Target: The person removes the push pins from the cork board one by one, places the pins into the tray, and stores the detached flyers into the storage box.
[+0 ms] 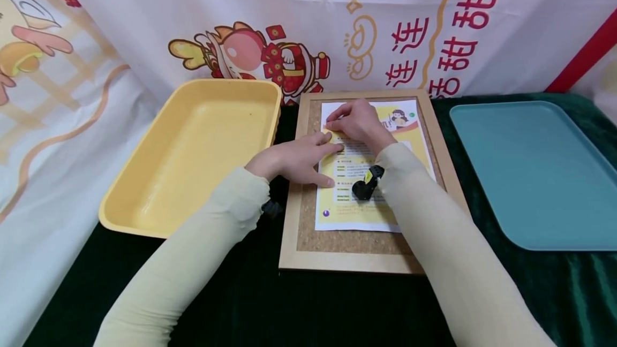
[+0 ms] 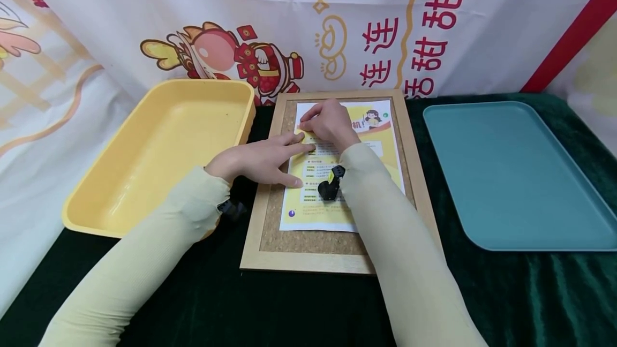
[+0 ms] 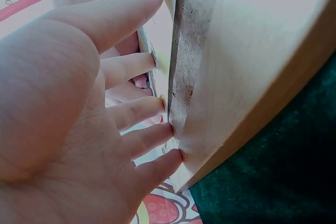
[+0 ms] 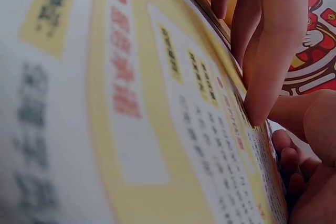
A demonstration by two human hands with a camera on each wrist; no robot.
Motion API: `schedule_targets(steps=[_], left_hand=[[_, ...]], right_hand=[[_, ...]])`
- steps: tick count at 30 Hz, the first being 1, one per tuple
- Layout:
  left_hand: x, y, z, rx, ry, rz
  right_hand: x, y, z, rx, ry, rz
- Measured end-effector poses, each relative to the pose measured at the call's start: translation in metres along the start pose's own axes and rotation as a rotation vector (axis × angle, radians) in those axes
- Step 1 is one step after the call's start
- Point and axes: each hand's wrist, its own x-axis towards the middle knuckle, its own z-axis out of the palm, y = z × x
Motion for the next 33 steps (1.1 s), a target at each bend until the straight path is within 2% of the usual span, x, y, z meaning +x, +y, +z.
schedule_targets(steps=[33], left_hand=[[0.0027,-0.0033,-0.0003,0.002,0.01,0.015]], right_hand=[[-0.0011,0.0,0.0027,-0.036,0.005,-0.006]])
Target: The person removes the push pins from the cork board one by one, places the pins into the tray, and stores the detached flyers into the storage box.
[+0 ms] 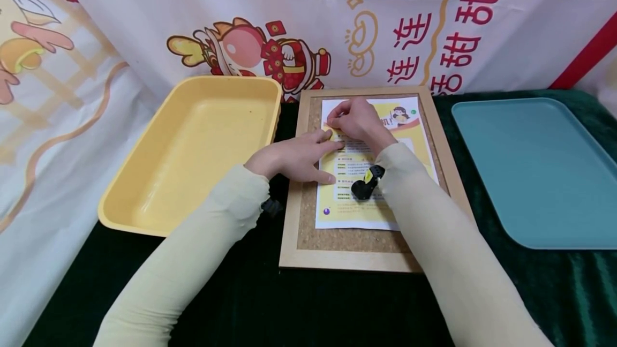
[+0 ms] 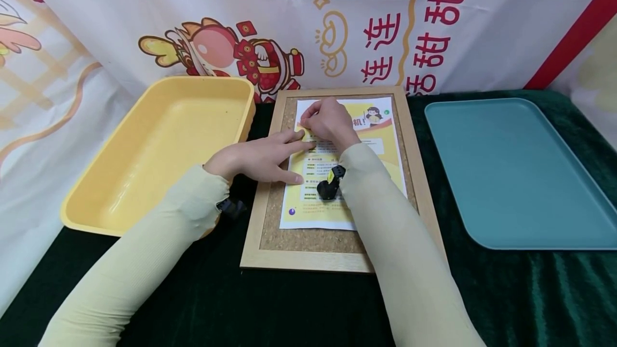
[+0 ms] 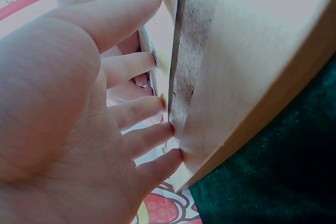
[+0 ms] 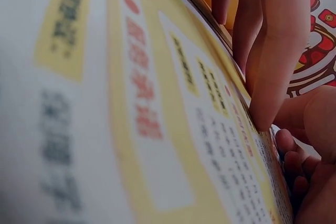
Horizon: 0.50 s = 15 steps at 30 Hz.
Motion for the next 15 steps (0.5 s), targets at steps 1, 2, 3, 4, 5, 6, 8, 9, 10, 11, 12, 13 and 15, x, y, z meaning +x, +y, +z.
schedule_targets(steps=[1,2,3,4,5,6,8,9,10,11,12,13,15], left_hand=[[-0.0001,0.0,0.0001,0.0,0.0,0.0],[-0.0001,-0.0001,0.0002,0.001,0.0,0.0],[0.0,-0.0001,0.0003,0.001,0.0,0.0],[0.0,-0.0001,0.0004,0.001,0.0,0.0],[0.0,-0.0001,0.0006,0.002,0.001,0.0],[0.0001,-0.0001,0.0007,0.003,0.002,0.001],[0.0002,0.0,0.001,0.006,0.004,0.003],[0.0001,0.0001,0.0011,0.008,0.005,0.003],[0.0001,0.0001,0.0012,0.009,0.007,0.004],[0.0,0.0002,0.0012,0.009,0.008,0.004],[0.0,0.0002,0.0013,0.009,0.009,0.004],[-0.0001,0.0003,0.0014,0.008,0.009,0.004],[-0.0002,0.0004,0.0017,0.006,0.009,0.001]], right_hand=[[0.0,0.0001,0.0002,0.001,0.0,-0.001],[0.0,0.0004,0.0003,0.003,0.001,-0.002],[-0.0001,0.0006,0.0005,0.004,0.0,-0.001],[-0.0002,0.0007,0.0005,0.003,0.0,-0.002],[-0.0004,0.0009,0.0006,0.003,-0.001,-0.002],[-0.0006,0.001,0.0006,0.003,-0.002,-0.002],[-0.0006,0.0014,0.0005,0.001,-0.002,-0.008],[-0.0005,0.0015,0.0004,0.0,-0.002,-0.01],[-0.0003,0.0018,0.0004,-0.001,-0.002,-0.012],[0.0,0.0018,0.0003,-0.002,-0.002,-0.015],[0.0003,0.002,0.0001,0.002,-0.003,-0.016],[0.0008,0.0021,0.0,0.006,-0.005,-0.017],[0.0015,0.0024,-0.0004,0.02,-0.016,-0.014]])
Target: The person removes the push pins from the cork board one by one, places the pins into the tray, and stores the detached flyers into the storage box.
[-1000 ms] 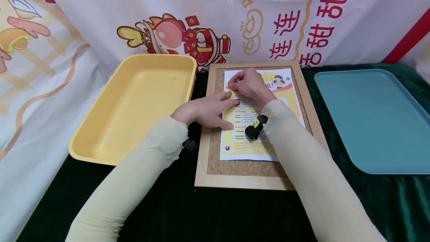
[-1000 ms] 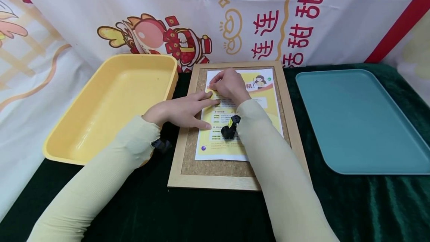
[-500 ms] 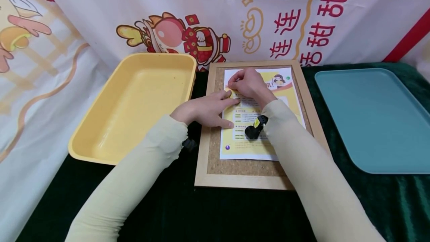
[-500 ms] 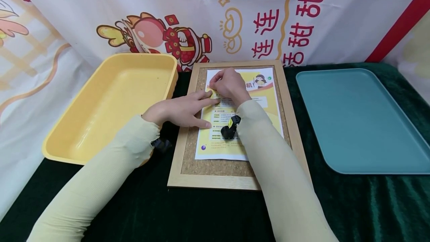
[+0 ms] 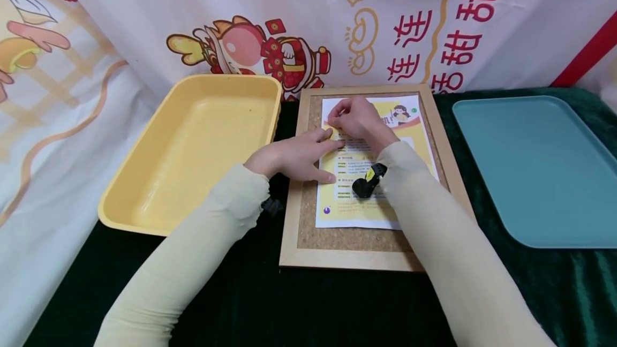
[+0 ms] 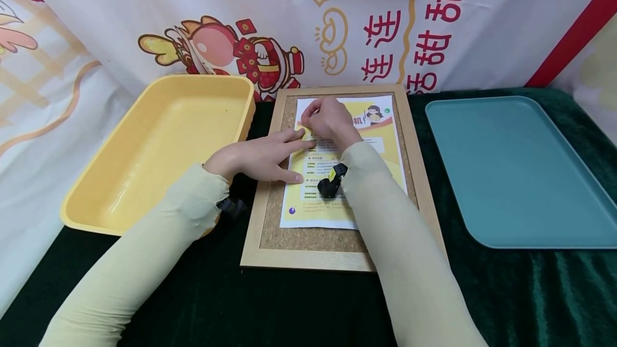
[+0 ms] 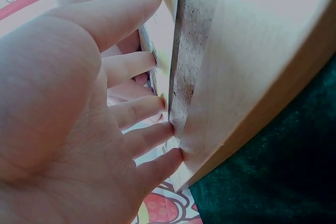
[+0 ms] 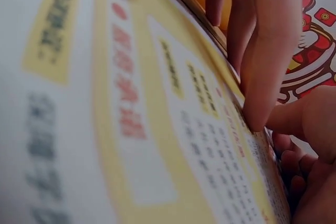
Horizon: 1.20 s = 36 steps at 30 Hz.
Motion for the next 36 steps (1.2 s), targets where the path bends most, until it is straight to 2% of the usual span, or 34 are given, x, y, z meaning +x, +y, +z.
schedule_targets(steps=[20,36], left_hand=[[-0.002,0.002,0.0,-0.014,-0.013,-0.016],[-0.002,0.001,0.0,-0.034,-0.013,-0.021]], right_hand=[[-0.003,0.004,-0.014,0.17,-0.079,0.01],[-0.006,0.008,-0.022,0.132,-0.121,0.027]])
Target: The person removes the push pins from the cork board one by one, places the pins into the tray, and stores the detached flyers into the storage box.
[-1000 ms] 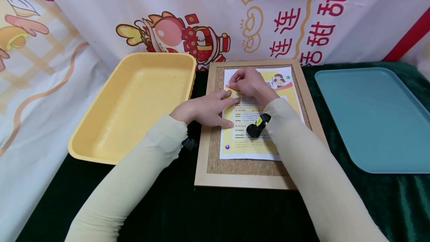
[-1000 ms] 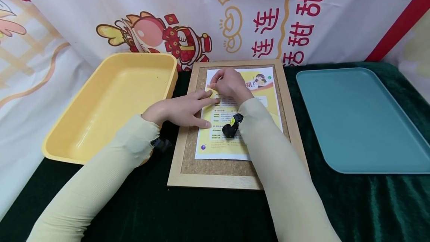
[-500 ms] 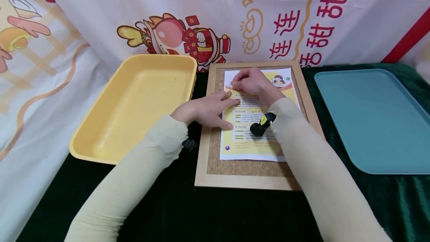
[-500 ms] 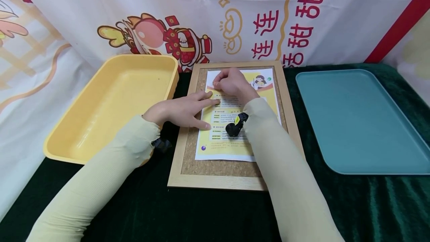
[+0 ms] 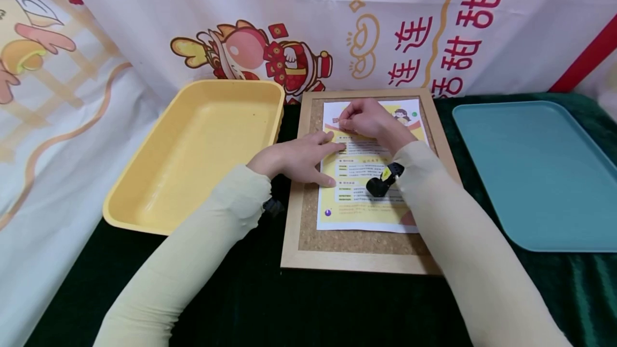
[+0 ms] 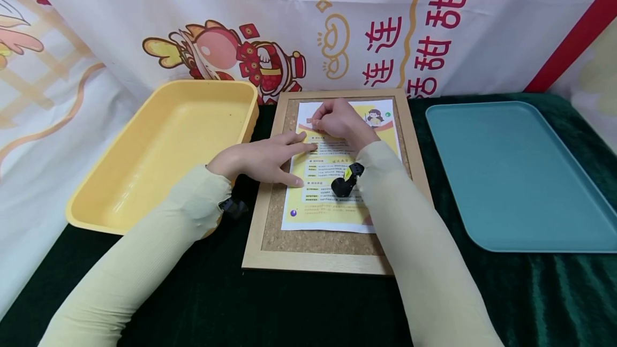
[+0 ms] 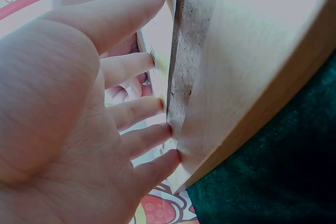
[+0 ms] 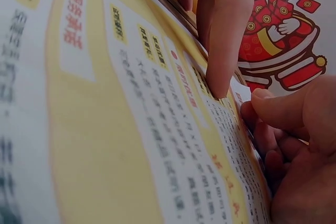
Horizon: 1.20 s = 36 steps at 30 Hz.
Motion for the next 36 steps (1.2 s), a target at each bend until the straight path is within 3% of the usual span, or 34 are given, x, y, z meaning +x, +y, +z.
schedule_targets(steps=[23,30,36], left_hand=[[0.0,0.003,0.001,-0.014,-0.012,-0.01],[-0.003,0.003,0.0,-0.028,-0.008,-0.021],[-0.002,0.002,0.0,-0.02,-0.005,-0.015]], right_hand=[[-0.023,0.003,-0.017,-0.059,-0.07,0.053],[-0.034,0.001,-0.02,-0.054,-0.03,0.059],[-0.046,-0.002,-0.025,-0.098,0.043,-0.001]])
